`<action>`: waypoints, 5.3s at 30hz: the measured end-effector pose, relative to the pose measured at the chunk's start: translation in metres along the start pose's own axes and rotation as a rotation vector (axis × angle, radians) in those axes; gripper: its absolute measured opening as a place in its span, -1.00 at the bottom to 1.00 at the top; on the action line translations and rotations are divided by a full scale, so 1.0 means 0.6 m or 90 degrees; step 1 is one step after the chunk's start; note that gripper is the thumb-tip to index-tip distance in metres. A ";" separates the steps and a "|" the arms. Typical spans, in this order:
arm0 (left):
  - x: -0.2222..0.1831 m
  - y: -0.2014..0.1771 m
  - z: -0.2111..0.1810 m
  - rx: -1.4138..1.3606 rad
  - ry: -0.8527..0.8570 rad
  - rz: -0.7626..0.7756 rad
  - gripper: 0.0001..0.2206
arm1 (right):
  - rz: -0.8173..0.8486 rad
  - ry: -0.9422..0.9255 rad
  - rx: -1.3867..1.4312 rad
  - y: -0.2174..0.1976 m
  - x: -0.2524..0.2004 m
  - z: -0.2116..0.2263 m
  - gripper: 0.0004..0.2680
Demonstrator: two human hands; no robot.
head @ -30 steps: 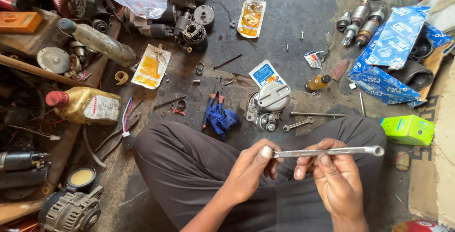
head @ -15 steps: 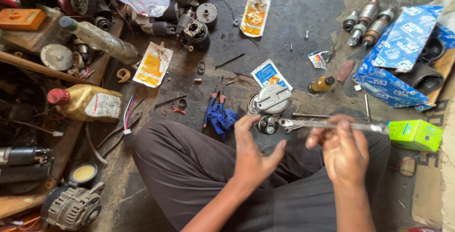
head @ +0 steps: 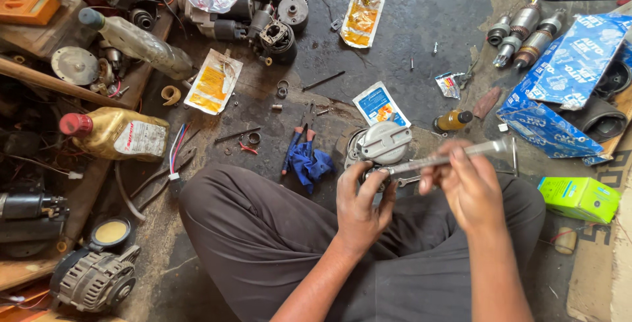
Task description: The person sits on the floor and uses a T-handle wrench to tighten bolts on a motor component. They then attach a metal cover to the motor, insert a bolt, and tighten it with a wrench. The person wipes the motor with a blue cloth and places it on the floor.
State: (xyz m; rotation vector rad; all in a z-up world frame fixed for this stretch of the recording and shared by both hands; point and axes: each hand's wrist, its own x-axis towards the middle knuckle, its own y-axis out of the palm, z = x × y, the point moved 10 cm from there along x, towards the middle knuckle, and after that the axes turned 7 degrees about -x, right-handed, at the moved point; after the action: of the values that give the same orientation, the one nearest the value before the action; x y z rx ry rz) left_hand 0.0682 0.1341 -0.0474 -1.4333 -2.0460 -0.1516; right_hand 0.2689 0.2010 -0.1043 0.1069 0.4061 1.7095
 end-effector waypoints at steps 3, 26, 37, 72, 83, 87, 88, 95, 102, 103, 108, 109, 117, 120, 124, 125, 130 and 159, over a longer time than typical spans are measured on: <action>0.002 0.000 -0.002 0.008 0.015 -0.002 -0.52 | -0.163 -0.083 -0.010 0.010 -0.080 0.002 -0.80; -0.003 0.001 -0.011 0.036 0.088 -0.031 -0.48 | -0.221 -0.101 0.090 -0.033 -0.049 -0.059 -0.78; 0.018 -0.006 0.000 -0.031 0.072 -0.042 -0.45 | -0.228 -0.221 0.078 -0.019 -0.103 -0.083 -0.78; 0.027 0.000 0.076 -0.157 -0.109 -0.075 -0.51 | 0.202 0.347 -0.894 -0.026 0.005 0.055 -0.76; 0.015 0.017 0.084 -0.152 -0.114 -0.085 -0.50 | 0.043 0.743 -0.300 0.057 -0.158 -0.027 -0.73; 0.014 0.020 0.085 -0.159 -0.108 -0.080 -0.51 | -0.060 0.729 -0.137 0.100 -0.203 -0.053 -0.75; 0.014 0.019 0.085 -0.157 -0.107 -0.079 -0.52 | -0.071 0.725 -0.131 0.094 -0.203 -0.054 -0.74; 0.017 0.017 0.085 -0.156 -0.112 -0.071 -0.54 | 0.158 0.516 -0.699 -0.007 -0.085 0.023 -0.67; 0.018 0.014 0.083 -0.154 -0.110 -0.067 -0.53 | 0.342 0.380 -0.958 0.017 0.022 0.050 -0.65; 0.018 0.014 0.082 -0.152 -0.110 -0.067 -0.53 | 0.342 0.394 -0.990 0.016 0.034 0.057 -0.64; 0.016 0.017 0.082 -0.154 -0.110 -0.067 -0.53 | 0.377 0.305 -1.065 0.058 0.070 0.089 -0.72; 0.015 0.017 0.083 -0.153 -0.112 -0.067 -0.53 | 0.376 0.292 -1.077 0.066 0.068 0.089 -0.72; 0.014 0.014 0.085 -0.174 -0.113 -0.054 -0.53 | 0.077 0.620 -0.470 0.023 -0.113 -0.027 -0.70; 0.019 0.009 0.085 -0.169 -0.105 -0.058 -0.52 | 0.134 0.437 -0.584 0.016 -0.069 -0.008 -0.68; 0.029 0.010 0.086 -0.172 -0.114 -0.055 -0.52 | 0.160 0.300 -0.904 0.019 -0.021 0.041 -0.67; 0.031 0.011 0.086 -0.170 -0.117 -0.054 -0.52 | 0.174 0.301 -0.908 0.026 -0.012 0.047 -0.68; 0.034 0.008 0.084 -0.172 -0.112 -0.053 -0.53 | 0.222 0.314 -0.943 0.054 0.029 0.071 -0.72; 0.038 0.005 0.082 -0.179 -0.110 -0.053 -0.55 | 0.250 0.341 -0.806 0.044 0.008 0.028 -0.67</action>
State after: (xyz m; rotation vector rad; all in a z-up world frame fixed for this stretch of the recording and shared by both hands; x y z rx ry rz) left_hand 0.0449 0.1748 -0.0747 -1.5751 -2.2984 -0.3737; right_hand 0.2485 0.2060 -0.0807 -1.2716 -0.3976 2.0794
